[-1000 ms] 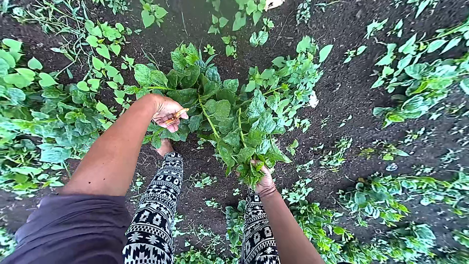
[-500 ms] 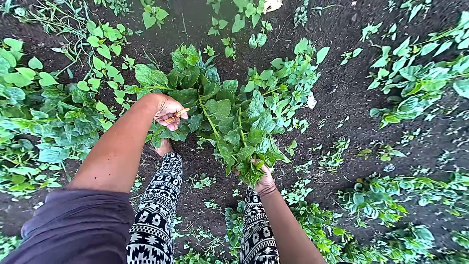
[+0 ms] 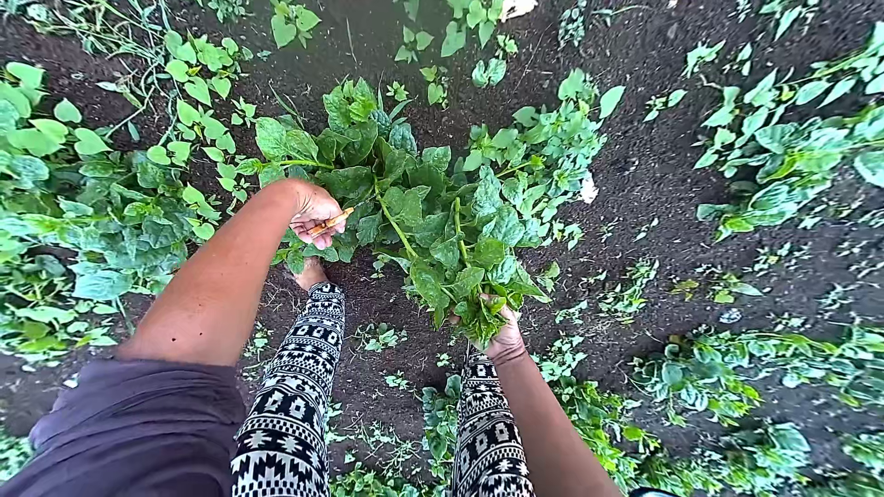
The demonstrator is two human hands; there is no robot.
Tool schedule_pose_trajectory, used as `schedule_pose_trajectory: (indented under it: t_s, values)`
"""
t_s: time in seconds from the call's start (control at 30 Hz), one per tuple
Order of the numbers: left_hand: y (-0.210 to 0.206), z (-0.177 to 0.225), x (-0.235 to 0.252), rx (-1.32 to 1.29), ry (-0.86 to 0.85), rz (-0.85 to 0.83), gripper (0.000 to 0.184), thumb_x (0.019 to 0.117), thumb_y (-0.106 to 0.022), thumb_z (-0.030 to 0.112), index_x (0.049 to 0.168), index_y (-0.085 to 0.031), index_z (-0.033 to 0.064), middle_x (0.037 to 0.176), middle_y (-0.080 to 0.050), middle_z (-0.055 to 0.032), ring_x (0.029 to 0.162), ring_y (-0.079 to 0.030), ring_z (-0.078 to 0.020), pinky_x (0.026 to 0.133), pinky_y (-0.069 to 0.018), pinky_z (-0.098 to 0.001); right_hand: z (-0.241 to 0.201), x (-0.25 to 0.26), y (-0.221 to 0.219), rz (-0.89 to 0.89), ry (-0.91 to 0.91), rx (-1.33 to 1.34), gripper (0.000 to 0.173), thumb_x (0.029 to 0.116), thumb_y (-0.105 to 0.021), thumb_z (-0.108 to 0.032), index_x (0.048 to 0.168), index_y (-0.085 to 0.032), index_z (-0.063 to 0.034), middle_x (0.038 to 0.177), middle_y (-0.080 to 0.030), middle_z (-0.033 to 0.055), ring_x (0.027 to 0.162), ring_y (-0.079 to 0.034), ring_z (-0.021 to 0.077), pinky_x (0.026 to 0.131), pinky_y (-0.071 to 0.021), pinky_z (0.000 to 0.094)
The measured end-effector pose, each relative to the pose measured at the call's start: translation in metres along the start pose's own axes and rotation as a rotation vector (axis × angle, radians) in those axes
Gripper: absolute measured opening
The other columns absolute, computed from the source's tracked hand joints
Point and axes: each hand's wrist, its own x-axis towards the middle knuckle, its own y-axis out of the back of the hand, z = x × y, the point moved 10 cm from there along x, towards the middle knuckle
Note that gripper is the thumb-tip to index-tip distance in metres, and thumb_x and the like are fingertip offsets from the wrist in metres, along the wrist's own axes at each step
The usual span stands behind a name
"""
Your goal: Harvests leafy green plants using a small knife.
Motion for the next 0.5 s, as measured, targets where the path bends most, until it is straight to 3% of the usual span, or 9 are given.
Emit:
schedule_pose_trajectory:
  t_s: [0.1, 0.27, 0.5]
  values:
    - [0.003, -0.003, 0.004, 0.052, 0.006, 0.010, 0.024, 0.1082, -0.049, 0.020, 0.099, -0.068, 0.0080, 0.079, -0.068, -0.0048, 0.063, -0.061, -0.0121, 0.063, -0.0497, -0.0266, 0.001, 0.001, 0.000, -0.006, 0.006, 0.007, 0.014, 0.0893, -0.057, -0.022, 0.093, -0.063, -0.0104, 0.078, -0.073, 0.0072, 0.069, -0.073, 0.0192, 0.062, -0.0620, 0.0362]
    - [0.016, -0.005, 0.001, 0.155, 0.010, 0.048, 0.023, 0.1078, -0.049, 0.019, 0.102, -0.069, 0.0063, 0.085, -0.068, -0.0069, 0.072, -0.061, -0.0164, 0.072, -0.0498, -0.0354, 0.003, -0.001, 0.000, -0.013, 0.000, 0.000, 0.014, 0.0903, -0.057, -0.023, 0.095, -0.062, -0.0107, 0.080, -0.073, 0.0064, 0.071, -0.073, 0.0186, 0.064, -0.0622, 0.0359]
    - [0.037, 0.019, -0.009, 0.221, 0.037, 0.097, 0.024, 0.1058, -0.054, 0.020, 0.094, -0.070, 0.0075, 0.077, -0.069, -0.0054, 0.062, -0.062, -0.0148, 0.063, -0.0506, -0.0317, 0.013, -0.008, 0.002, 0.016, 0.042, -0.046, 0.011, 0.0895, -0.053, -0.018, 0.090, -0.063, -0.0146, 0.077, -0.074, 0.0010, 0.069, -0.072, 0.0114, 0.063, -0.0617, 0.0305]
